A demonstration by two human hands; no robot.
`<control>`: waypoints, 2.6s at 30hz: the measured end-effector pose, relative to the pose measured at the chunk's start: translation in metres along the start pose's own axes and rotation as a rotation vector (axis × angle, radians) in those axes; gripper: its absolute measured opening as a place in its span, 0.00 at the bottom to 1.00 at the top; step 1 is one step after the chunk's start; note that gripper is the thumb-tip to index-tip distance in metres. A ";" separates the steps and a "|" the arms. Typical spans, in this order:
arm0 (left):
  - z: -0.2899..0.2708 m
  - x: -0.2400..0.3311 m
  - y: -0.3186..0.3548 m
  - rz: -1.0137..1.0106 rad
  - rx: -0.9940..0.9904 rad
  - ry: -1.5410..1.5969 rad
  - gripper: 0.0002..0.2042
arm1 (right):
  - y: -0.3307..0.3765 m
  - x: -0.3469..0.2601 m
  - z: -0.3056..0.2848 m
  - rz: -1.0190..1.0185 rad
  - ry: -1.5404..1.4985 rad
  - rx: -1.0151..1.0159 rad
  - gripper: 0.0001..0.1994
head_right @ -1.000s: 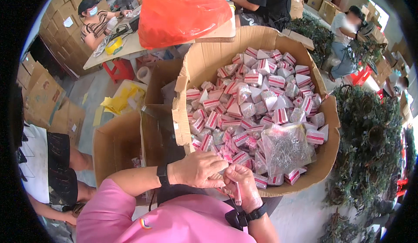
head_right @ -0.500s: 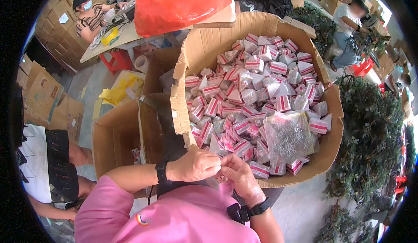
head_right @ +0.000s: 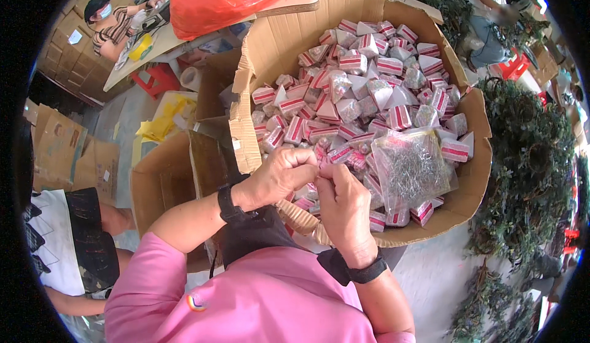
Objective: Packing small triangular packages and metal pins into a large cardboard box in a warehouse environment.
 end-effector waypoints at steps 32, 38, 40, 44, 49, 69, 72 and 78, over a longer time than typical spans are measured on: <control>0.027 -0.204 -0.096 -0.368 -0.593 -1.353 0.45 | 0.058 0.096 -0.054 0.385 -0.268 0.194 0.06; 0.026 -0.163 -0.074 -0.652 -0.687 -1.305 0.25 | 0.067 0.098 -0.056 0.413 -0.330 0.215 0.06; 0.022 -0.154 -0.082 -0.464 -0.673 -1.476 0.24 | 0.068 0.095 -0.055 0.415 -0.338 0.216 0.06; 0.007 -0.067 -0.071 -0.215 -0.386 -1.069 0.29 | 0.066 0.080 -0.061 0.413 -0.331 0.205 0.05; 0.001 -0.037 -0.028 -0.108 -0.345 -0.063 0.39 | 0.056 0.054 -0.052 0.357 -0.359 0.127 0.06; 0.036 -0.067 0.023 -0.273 -0.369 1.324 0.28 | 0.038 0.007 -0.036 0.200 -0.456 0.066 0.06; 0.037 -0.066 0.025 -0.243 -0.386 1.343 0.32 | 0.041 0.008 -0.024 0.209 -0.453 0.026 0.05; 0.035 -0.048 0.024 -0.134 -0.380 1.262 0.39 | 0.038 -0.003 -0.020 0.173 -0.396 -0.003 0.04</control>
Point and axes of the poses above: each hand's wrist, its own y-axis away from the middle knuckle, its own z-axis out of the palm, x = y × z, the point moved 8 cm from there along -y, towards the middle knuckle, and after that the axes turned 13 degrees about -z, right-handed, at the moved point
